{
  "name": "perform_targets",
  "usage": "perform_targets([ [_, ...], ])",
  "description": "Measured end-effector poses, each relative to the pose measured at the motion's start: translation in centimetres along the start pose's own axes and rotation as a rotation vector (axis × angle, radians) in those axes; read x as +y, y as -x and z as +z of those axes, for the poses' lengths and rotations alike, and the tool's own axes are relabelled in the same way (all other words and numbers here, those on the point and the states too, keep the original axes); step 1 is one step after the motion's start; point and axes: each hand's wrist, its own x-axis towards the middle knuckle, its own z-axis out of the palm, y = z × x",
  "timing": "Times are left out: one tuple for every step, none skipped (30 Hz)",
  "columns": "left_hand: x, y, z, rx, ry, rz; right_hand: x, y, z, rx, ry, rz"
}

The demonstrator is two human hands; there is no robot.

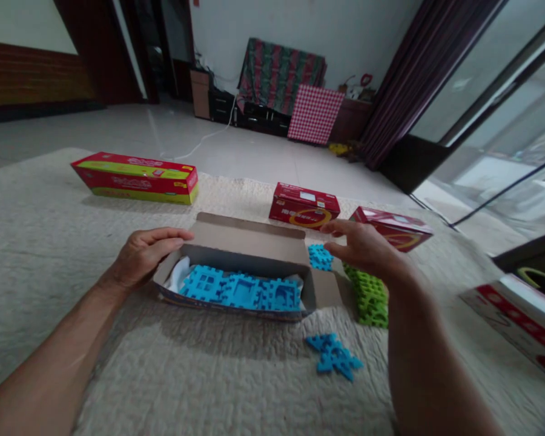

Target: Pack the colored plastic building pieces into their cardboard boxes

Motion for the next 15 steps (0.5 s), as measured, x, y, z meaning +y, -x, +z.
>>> perform_targets([
  [0.1, 0.0, 0.0, 0.003, 0.013, -0.018, 0.7, -0.1, 0.4, -0.054, 0.022, 0.01],
  [0.1, 0.1, 0.1, 0.007, 0.022, -0.03, 1.3, -0.2, 0.9, -0.104, 0.041, 0.01],
  [0.1, 0.1, 0.1, 0.011, 0.025, -0.034, 1.7, -0.2, 1.3, -0.148, 0.055, 0.0],
  [0.1, 0.0, 0.1, 0.015, 0.02, -0.03, 2.0, -0.2, 1.8, -0.184, 0.066, -0.008],
  [0.0, 0.0, 0.1, 0.018, 0.013, -0.023, 2.1, -0.3, 2.2, -0.213, 0.075, -0.011],
  [-0.1, 0.0, 0.1, 0.022, 0.005, -0.014, 2.2, -0.3, 2.6, -0.236, 0.086, -0.006],
  [-0.2, 0.0, 0.1, 0.024, -0.002, -0.007, 2.2, -0.4, 3.0, -0.254, 0.098, 0.001],
  [-0.3, -0.1, 0.1, 0.027, -0.004, -0.004, 2.2, -0.4, 3.3, -0.264, 0.112, 0.007],
  [-0.3, -0.1, 0.1, 0.029, -0.004, -0.004, 2.3, -0.5, 3.6, -0.267, 0.128, 0.012],
  [-0.4, -0.1, 0.0, 0.031, -0.002, -0.004, 2.3, -0.6, 3.9, -0.266, 0.141, 0.015],
  [-0.4, -0.1, 0.0, 0.029, -0.001, -0.004, 2.3, -0.6, 4.2, -0.263, 0.151, 0.016],
  [-0.3, -0.1, 0.0, 0.027, -0.002, -0.003, 2.4, -0.7, 4.4, -0.261, 0.159, 0.018],
  [-0.3, -0.1, 0.0, 0.024, -0.003, 0.0, 2.5, -0.8, 4.6, -0.26, 0.164, 0.018],
  [-0.2, -0.1, 0.0, 0.022, -0.006, 0.005, 2.6, -0.9, 4.8, -0.262, 0.169, 0.018],
  [-0.2, -0.1, 0.0, 0.02, -0.009, 0.01, 2.7, -0.9, 4.9, -0.267, 0.173, 0.013],
])
